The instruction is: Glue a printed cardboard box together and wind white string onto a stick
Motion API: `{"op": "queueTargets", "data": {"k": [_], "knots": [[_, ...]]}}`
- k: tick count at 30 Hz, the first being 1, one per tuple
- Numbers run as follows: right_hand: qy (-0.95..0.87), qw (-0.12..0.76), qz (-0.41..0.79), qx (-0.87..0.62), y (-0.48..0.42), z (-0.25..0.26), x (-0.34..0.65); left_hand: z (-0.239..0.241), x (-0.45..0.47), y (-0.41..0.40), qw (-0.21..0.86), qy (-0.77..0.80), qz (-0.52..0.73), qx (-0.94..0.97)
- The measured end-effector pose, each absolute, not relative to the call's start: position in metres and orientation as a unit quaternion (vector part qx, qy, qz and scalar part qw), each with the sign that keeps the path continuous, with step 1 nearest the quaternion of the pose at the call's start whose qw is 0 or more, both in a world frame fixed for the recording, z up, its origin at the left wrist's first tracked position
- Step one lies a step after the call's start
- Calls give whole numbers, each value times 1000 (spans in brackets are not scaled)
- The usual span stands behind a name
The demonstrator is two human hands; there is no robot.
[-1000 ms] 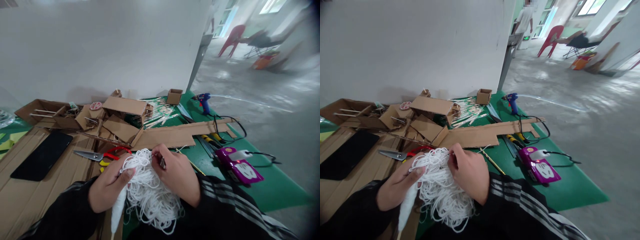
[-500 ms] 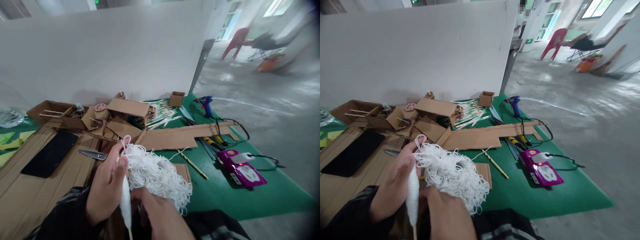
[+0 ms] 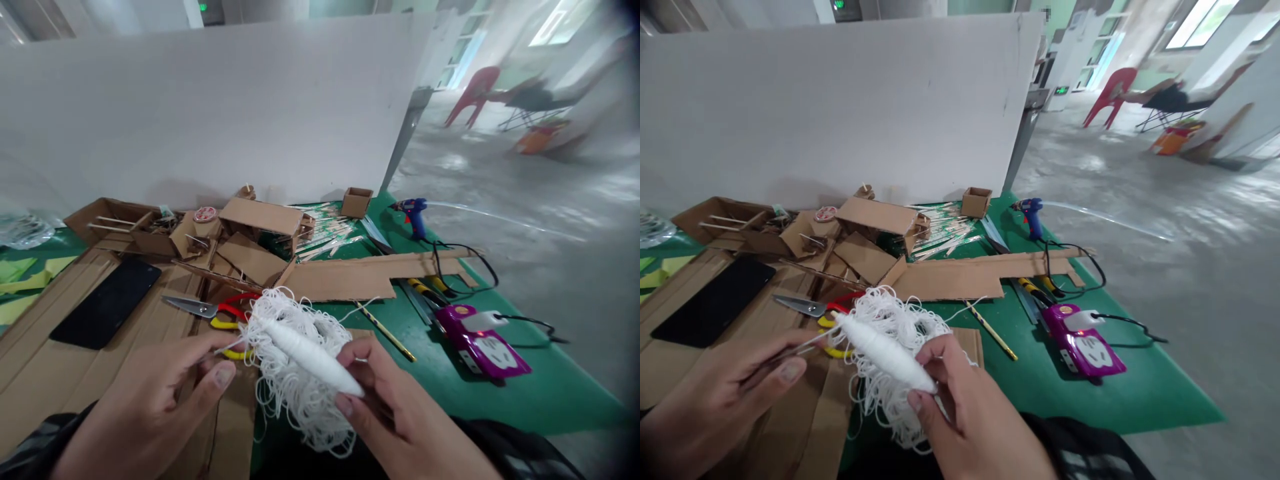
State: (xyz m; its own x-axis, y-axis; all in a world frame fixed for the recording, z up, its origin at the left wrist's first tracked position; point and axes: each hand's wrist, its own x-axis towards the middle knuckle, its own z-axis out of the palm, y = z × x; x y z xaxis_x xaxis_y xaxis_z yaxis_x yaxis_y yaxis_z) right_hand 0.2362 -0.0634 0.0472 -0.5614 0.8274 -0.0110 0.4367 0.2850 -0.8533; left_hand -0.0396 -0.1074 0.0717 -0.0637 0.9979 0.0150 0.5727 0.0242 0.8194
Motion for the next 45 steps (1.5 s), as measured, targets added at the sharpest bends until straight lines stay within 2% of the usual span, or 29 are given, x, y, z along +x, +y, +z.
{"op": "queueTargets", "data": {"k": [3, 5, 10, 16, 24, 29, 34, 40, 45], "knots": [[-789, 253, 392, -401, -61, 48, 242, 76, -38, -110, 245, 656, 246, 670], [-803, 294, 322, -406, -57, 46, 243, 78, -34, -110, 219, 646, 241, 690], [-830, 361, 154, -397, -46, 36, 236, 81, -13, -112, 253, 525, 249, 774], [-825, 401, 90, -388, -42, 22, 228, 82, 20, -108, 221, 484, 292, 795], [-817, 419, 10, -396, -36, 15, 231, 76, 4, -111, 310, 474, 430, 703], [-838, 419, 5, -350, -34, 16, 234, 73, -18, -103, 432, 479, 521, 559], [-852, 413, 19, -320, -33, 14, 239, 77, -13, -94, 472, 472, 551, 501], [-865, 393, 37, -309, -31, 14, 240, 80, -3, -94, 434, 502, 462, 589], [-874, 363, 78, -313, -27, 14, 239, 85, 14, -97, 311, 488, 379, 722]]}}
